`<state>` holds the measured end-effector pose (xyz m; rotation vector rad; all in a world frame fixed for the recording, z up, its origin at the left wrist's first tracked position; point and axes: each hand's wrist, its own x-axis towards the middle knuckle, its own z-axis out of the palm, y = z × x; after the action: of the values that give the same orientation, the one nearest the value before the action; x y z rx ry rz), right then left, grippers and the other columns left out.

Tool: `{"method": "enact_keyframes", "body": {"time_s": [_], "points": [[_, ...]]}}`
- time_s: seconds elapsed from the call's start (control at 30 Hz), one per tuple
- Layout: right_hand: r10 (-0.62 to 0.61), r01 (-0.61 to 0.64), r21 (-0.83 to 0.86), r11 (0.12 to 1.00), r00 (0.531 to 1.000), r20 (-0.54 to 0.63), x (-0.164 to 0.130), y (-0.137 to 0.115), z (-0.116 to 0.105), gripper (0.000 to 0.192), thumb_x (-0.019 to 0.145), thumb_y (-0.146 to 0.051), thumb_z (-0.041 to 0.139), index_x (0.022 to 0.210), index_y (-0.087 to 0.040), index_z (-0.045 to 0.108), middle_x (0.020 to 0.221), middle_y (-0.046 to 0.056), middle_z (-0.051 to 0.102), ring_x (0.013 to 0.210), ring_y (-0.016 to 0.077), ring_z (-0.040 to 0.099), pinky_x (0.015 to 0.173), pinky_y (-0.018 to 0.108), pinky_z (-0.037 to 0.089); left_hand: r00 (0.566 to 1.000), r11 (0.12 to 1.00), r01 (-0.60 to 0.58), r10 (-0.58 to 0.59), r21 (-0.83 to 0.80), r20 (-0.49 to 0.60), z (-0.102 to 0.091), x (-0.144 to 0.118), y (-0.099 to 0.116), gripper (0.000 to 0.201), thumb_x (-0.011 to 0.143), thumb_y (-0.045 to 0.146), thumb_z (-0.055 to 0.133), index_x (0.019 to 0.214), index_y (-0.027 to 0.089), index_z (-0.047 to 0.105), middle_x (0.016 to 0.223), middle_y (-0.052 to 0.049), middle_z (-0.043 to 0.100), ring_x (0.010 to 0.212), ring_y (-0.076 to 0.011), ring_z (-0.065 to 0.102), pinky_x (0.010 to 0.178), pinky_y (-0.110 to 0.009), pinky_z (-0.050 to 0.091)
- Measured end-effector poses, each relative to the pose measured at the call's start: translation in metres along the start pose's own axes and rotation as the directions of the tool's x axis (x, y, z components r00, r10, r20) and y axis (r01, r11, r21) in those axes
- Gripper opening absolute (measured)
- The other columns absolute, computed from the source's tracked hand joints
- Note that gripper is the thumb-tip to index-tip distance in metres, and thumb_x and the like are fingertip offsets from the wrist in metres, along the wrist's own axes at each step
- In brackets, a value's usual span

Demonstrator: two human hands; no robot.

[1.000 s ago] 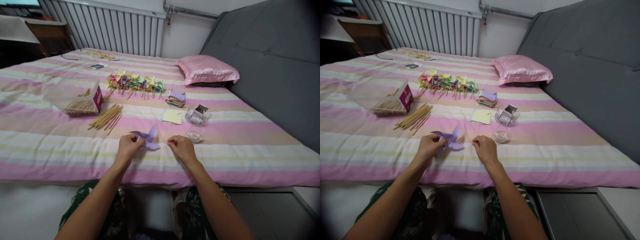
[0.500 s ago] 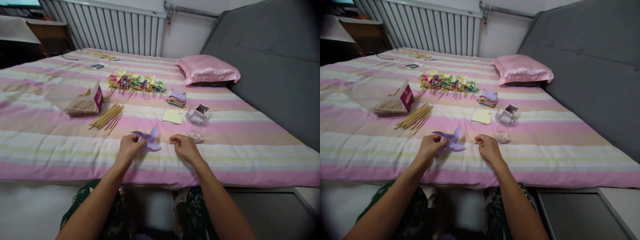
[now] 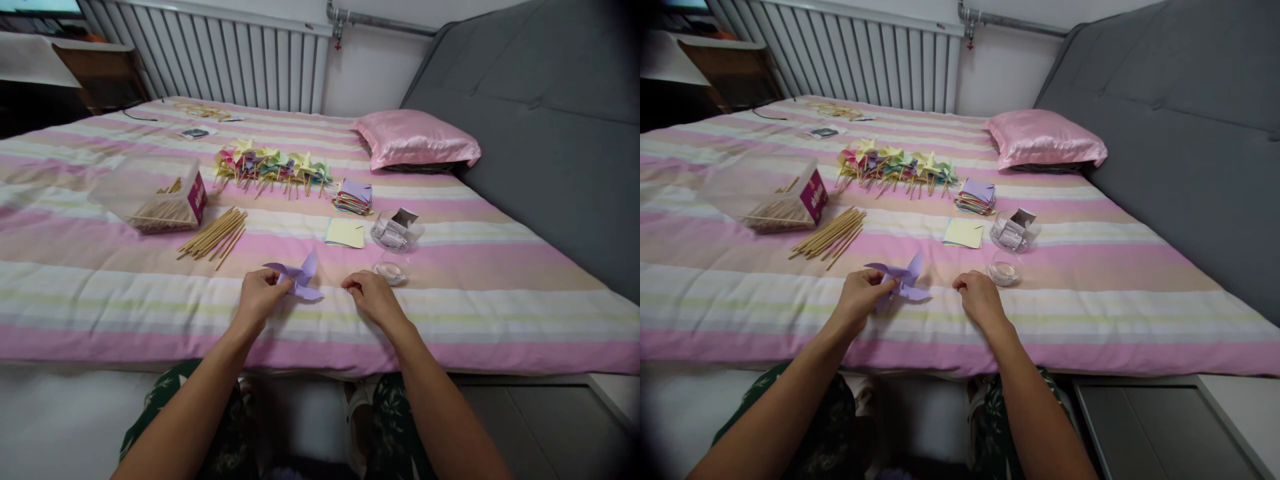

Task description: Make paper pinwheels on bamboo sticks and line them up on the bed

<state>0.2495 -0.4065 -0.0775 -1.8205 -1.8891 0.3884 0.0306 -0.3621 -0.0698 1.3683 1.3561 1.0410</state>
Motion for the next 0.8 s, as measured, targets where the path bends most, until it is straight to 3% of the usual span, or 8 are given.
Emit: {"method": "enact_keyframes", "body": {"time_s": [0.2, 0.4, 0.8], "points": [[0.019, -0.020, 0.025, 0.999, 0.999, 0.048, 0.0008, 0.0043, -0.0039, 0.017, 0.073, -0.010, 0.055, 0.078, -0.017, 0.070, 0.077, 0.005, 0.071, 0.070, 0.0176, 0.063, 0.066, 0.027, 0.044, 1.000, 1.000, 0.009, -0.009, -0.011, 0.000, 0.0004, -0.0013, 0.0010, 0.026, 0.059, 0.021, 0.064, 0.045, 0.017, 0.043, 0.044, 0.008, 0.035, 0.043, -0.0057, 0.030, 0.042, -0.021, 0.019], [0.007, -0.011, 0.086, 0.996, 0.999, 0.047, 0.0003, 0.0045, -0.0050, 0.019, 0.072, -0.009, 0.055, 0.080, -0.017, 0.069, 0.076, 0.004, 0.071, 0.070, 0.0163, 0.064, 0.065, 0.025, 0.044, 1.000, 1.000, 0.014, -0.014, 0.010, -0.003, 0.0005, -0.0017, 0.0033, 0.031, 0.059, 0.021, 0.064, 0.044, 0.018, 0.037, 0.044, 0.008, 0.030, 0.043, -0.0053, 0.026, 0.042, -0.021, 0.017], [-0.038, 0.034, 0.048, 0.998, 0.996, 0.080, -0.0003, 0.0000, -0.0068, 0.013, 0.073, -0.012, 0.057, 0.075, -0.018, 0.068, 0.074, 0.004, 0.070, 0.067, 0.0157, 0.062, 0.062, 0.024, 0.041, 0.998, 0.997, 0.065, -0.064, -0.050, 0.021, 0.0026, -0.0032, 0.0075, 0.033, 0.057, 0.026, 0.067, 0.045, 0.018, 0.038, 0.045, 0.008, 0.032, 0.043, -0.0049, 0.027, 0.042, -0.021, 0.016]]}}
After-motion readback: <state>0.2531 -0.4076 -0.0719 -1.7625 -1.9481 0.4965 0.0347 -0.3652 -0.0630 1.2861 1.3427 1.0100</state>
